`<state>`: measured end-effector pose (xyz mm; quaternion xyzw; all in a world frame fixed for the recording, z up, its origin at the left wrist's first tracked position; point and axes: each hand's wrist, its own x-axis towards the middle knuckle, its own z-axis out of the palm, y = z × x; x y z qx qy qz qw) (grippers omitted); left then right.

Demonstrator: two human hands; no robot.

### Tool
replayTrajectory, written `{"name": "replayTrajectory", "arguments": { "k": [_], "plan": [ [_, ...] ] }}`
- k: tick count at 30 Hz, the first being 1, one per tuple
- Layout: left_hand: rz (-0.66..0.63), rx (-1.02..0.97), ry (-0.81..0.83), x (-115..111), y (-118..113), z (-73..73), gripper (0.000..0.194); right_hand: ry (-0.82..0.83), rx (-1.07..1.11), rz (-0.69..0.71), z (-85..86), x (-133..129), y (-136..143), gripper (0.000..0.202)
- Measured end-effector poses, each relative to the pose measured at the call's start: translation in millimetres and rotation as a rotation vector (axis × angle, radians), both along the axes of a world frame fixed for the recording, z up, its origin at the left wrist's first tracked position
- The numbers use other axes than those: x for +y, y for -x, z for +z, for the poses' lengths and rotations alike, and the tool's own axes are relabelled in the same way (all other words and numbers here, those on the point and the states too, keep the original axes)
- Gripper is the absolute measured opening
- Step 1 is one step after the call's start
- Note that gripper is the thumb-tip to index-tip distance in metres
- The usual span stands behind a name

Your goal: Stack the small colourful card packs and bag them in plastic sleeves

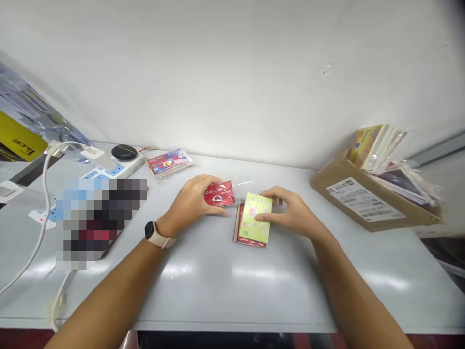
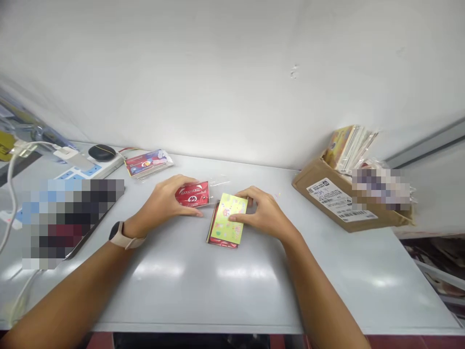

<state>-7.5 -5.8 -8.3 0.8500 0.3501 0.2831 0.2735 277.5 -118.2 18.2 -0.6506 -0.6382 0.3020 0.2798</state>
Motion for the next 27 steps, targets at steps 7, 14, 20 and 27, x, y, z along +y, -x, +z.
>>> {"name": "replayTrajectory", "arguments": {
  "k": [7, 14, 20, 27],
  "plan": [
    [0.002, 0.0, -0.026, 0.8, 0.4, -0.1, 0.074, 0.09, 0.158, -0.105, -4.2, 2.0, -2.4, 0.043],
    [-0.004, 0.018, -0.073, 1.1, 0.8, -2.0, 0.072, 0.005, 0.212, -0.119, -3.9, 4.9, -4.3, 0.036],
    [0.003, 0.046, -0.081, 1.8, 0.6, -3.7, 0.072, 0.071, 0.511, -0.184, 4.1, 0.7, -15.8, 0.037],
    [-0.028, 0.082, -0.18, -0.2, -0.2, -5.7, 0.068, -0.192, 0.692, -0.433, 1.9, 5.6, -11.5, 0.035]
  ]
}}
